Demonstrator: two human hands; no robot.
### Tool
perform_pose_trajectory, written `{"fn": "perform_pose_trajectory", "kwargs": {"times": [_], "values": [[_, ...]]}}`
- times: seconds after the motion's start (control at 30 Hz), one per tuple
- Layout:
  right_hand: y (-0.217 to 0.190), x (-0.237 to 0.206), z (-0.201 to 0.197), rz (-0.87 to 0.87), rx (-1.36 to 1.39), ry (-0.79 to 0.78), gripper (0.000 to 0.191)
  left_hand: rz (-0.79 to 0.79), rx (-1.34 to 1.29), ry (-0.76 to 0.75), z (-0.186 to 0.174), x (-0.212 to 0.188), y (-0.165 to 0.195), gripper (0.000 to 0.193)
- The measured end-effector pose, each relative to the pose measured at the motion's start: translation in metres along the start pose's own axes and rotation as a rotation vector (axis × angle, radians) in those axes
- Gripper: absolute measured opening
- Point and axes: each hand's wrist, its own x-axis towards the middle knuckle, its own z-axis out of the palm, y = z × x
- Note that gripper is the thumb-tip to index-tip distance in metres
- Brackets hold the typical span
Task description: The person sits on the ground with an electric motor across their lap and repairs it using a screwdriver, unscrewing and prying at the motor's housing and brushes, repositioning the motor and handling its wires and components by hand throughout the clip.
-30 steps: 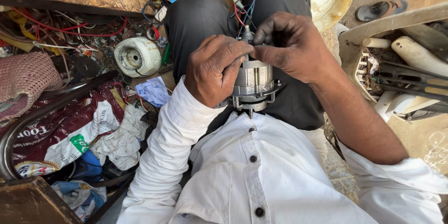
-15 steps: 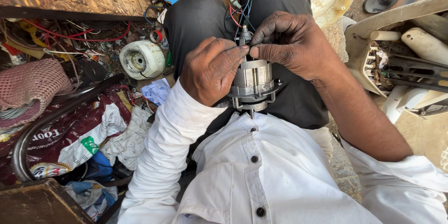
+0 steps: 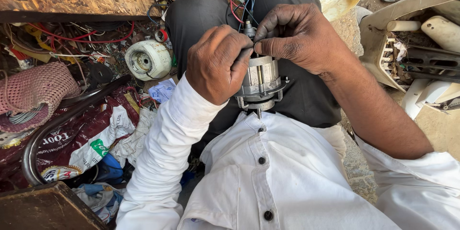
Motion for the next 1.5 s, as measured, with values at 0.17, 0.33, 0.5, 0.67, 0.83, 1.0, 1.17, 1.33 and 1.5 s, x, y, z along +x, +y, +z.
{"fn": "perform_pose_trajectory", "kwargs": {"times": [0.17, 0.33, 0.5, 0.67, 0.83, 1.0, 1.17, 1.33, 1.5], "values": [[0.002, 0.0, 0.0, -0.039, 0.03, -0.018, 0.015, -0.169, -0.145, 0.06, 0.004, -0.007, 0.007, 0.017], [0.002, 0.001, -0.002, -0.016, 0.073, -0.04, 0.016, -0.2, -0.149, 0.067, 0.005, -0.017, 0.007, 0.02], [0.001, 0.006, -0.004, -0.017, 0.052, -0.073, 0.015, -0.098, -0.129, 0.025, 0.008, -0.018, -0.002, 0.027], [0.003, 0.004, -0.002, -0.039, 0.059, -0.069, 0.016, -0.183, -0.361, -0.115, -0.004, -0.016, -0.005, 0.043], [0.003, 0.007, -0.004, -0.071, 0.019, -0.08, 0.015, -0.23, -0.211, 0.015, -0.005, -0.01, -0.001, 0.022], [0.004, 0.006, -0.004, -0.049, 0.039, -0.078, 0.015, -0.233, -0.185, -0.018, -0.001, -0.01, 0.001, 0.023], [0.006, 0.008, -0.005, -0.061, 0.049, -0.098, 0.015, -0.014, -0.042, 0.005, 0.003, -0.008, 0.0, 0.032], [0.009, 0.008, -0.006, -0.058, 0.072, -0.107, 0.016, 0.01, -0.146, -0.083, -0.007, -0.004, -0.007, 0.032], [0.009, 0.009, -0.005, -0.07, 0.057, -0.101, 0.015, -0.009, -0.093, -0.1, -0.007, -0.005, -0.01, 0.023]]}}
